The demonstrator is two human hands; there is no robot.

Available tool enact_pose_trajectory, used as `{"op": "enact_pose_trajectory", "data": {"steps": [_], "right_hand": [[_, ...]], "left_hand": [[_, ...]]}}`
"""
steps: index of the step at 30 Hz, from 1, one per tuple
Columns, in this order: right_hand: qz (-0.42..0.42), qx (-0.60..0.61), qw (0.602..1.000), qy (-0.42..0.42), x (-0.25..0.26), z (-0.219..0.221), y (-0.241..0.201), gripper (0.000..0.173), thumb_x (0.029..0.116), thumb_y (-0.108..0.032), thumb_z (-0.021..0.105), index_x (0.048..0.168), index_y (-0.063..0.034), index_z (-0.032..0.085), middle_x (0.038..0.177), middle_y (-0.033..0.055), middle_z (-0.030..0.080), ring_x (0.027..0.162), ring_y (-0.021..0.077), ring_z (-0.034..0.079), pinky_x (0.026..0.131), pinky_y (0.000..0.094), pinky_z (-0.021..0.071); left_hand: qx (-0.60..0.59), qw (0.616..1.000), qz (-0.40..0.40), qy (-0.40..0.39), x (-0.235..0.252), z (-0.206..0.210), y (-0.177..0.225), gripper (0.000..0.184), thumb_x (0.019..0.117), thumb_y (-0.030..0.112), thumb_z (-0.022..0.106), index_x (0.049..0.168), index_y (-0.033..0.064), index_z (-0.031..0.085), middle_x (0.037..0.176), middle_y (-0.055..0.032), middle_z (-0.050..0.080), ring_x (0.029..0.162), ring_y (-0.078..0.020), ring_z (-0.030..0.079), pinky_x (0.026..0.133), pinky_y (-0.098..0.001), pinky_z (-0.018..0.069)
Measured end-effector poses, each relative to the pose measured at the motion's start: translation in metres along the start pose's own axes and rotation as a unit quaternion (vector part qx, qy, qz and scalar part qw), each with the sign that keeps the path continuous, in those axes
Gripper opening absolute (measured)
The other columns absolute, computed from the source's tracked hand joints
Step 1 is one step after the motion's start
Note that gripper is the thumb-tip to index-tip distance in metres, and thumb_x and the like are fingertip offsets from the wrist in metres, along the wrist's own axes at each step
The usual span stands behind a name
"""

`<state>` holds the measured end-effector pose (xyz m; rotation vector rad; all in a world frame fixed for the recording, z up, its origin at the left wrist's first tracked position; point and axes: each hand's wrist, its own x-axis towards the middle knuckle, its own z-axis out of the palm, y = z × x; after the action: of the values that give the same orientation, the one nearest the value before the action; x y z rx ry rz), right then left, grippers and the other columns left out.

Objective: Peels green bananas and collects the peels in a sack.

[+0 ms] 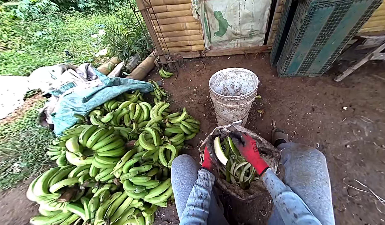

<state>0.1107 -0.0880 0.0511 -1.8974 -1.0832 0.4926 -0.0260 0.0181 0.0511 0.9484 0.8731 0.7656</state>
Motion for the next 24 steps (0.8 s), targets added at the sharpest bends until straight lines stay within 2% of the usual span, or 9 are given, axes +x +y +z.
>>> {"op": "enact_pose_trajectory", "data": {"steps": [2, 5, 8, 10, 13, 16, 19, 22, 24], "right_hand": [[-0.098, 0.054, 0.991, -0.071, -0.008, -0.016, -0.002, 0.033, 0.0975, -0.029, 0.067, 0.127, -0.0135, 0.073, 0.12, 0.0108, 0.07, 0.111, 0.0177, 0.067, 0.102, 0.0353, 0.0538], [-0.191, -0.005, 0.97, -0.148, -0.013, -0.027, -0.009, 0.031, 0.0965, -0.034, 0.069, 0.123, -0.019, 0.076, 0.118, 0.0088, 0.072, 0.114, 0.02, 0.066, 0.106, 0.0395, 0.0502], [-0.111, -0.063, 0.988, -0.092, -0.011, -0.017, -0.009, 0.036, 0.0993, -0.035, 0.061, 0.129, -0.0177, 0.072, 0.123, 0.0158, 0.069, 0.118, 0.0307, 0.064, 0.107, 0.0485, 0.047], [-0.029, -0.101, 0.994, -0.027, -0.003, -0.008, -0.007, 0.041, 0.1009, -0.033, 0.057, 0.134, -0.0122, 0.068, 0.129, 0.0205, 0.066, 0.121, 0.0368, 0.063, 0.107, 0.0519, 0.048], [0.053, -0.11, 0.992, 0.019, 0.001, -0.01, -0.005, 0.043, 0.1013, -0.029, 0.058, 0.138, -0.008, 0.063, 0.133, 0.024, 0.063, 0.124, 0.0407, 0.061, 0.107, 0.0546, 0.0469], [0.046, -0.065, 0.994, 0.073, -0.002, -0.022, -0.01, 0.039, 0.0999, -0.027, 0.061, 0.135, -0.0093, 0.066, 0.127, 0.0226, 0.066, 0.118, 0.0378, 0.065, 0.103, 0.0534, 0.0501], [0.06, 0.059, 0.99, 0.117, -0.005, -0.027, -0.015, 0.034, 0.1007, -0.024, 0.063, 0.131, -0.009, 0.068, 0.118, 0.0148, 0.071, 0.105, 0.0247, 0.069, 0.096, 0.044, 0.0553], [0.086, 0.197, 0.962, 0.17, -0.001, -0.034, -0.018, 0.031, 0.1028, -0.02, 0.06, 0.132, -0.0096, 0.066, 0.102, 0.0078, 0.072, 0.081, 0.0127, 0.069, 0.074, 0.0321, 0.0597], [0.09, 0.243, 0.947, 0.19, 0.0, -0.047, -0.022, 0.038, 0.1052, -0.02, 0.056, 0.142, -0.0135, 0.059, 0.103, 0.0078, 0.07, 0.076, 0.0119, 0.068, 0.069, 0.03, 0.0588]], "left_hand": [[-0.124, 0.99, -0.014, -0.065, 0.006, -0.007, 0.009, 0.039, 0.1118, 0.028, 0.03, 0.113, 0.0044, 0.061, 0.084, -0.0075, 0.067, 0.07, -0.0139, 0.066, 0.062, -0.0291, 0.0579], [-0.164, 0.979, -0.056, -0.104, 0.007, -0.003, 0.02, 0.041, 0.1116, 0.029, 0.028, 0.102, 0.0041, 0.059, 0.07, -0.0047, 0.061, 0.055, -0.011, 0.06, 0.05, -0.0247, 0.0541], [-0.082, 0.993, -0.015, -0.084, -0.003, -0.001, 0.009, 0.037, 0.112, 0.027, 0.031, 0.114, 0.005, 0.061, 0.084, -0.0062, 0.066, 0.068, -0.0115, 0.064, 0.061, -0.0266, 0.057], [0.089, 0.994, 0.036, -0.043, -0.012, -0.002, 0.004, 0.033, 0.1115, 0.02, 0.037, 0.128, 0.0011, 0.059, 0.103, -0.0098, 0.067, 0.087, -0.0113, 0.065, 0.078, -0.0269, 0.0562], [0.318, 0.942, 0.078, 0.066, -0.021, 0.009, 0.012, 0.032, 0.108, 0.016, 0.049, 0.126, -0.0066, 0.063, 0.117, -0.0215, 0.067, 0.109, -0.0224, 0.064, 0.1, -0.0384, 0.05], [0.284, 0.912, 0.255, 0.152, -0.007, 0.031, 0.045, 0.033, 0.1082, 0.015, 0.044, 0.122, -0.0047, 0.066, 0.116, -0.0185, 0.069, 0.108, -0.0211, 0.064, 0.099, -0.0392, 0.0488], [0.239, 0.852, 0.456, 0.098, 0.048, 0.079, 0.115, 0.042, 0.1092, 0.017, 0.035, 0.139, -0.0048, 0.054, 0.139, -0.0183, 0.059, 0.131, -0.0177, 0.055, 0.113, -0.0333, 0.0407], [0.382, 0.821, 0.415, 0.086, 0.1, 0.131, 0.152, 0.055, 0.1073, 0.03, 0.044, 0.157, 0.0083, 0.037, 0.152, -0.0222, 0.046, 0.138, -0.0324, 0.048, 0.113, -0.0469, 0.04], [0.445, 0.813, 0.375, 0.011, 0.108, 0.137, 0.121, 0.046, 0.1067, 0.029, 0.048, 0.148, 0.0081, 0.05, 0.14, -0.0211, 0.057, 0.127, -0.0321, 0.058, 0.107, -0.0487, 0.0463]]}}
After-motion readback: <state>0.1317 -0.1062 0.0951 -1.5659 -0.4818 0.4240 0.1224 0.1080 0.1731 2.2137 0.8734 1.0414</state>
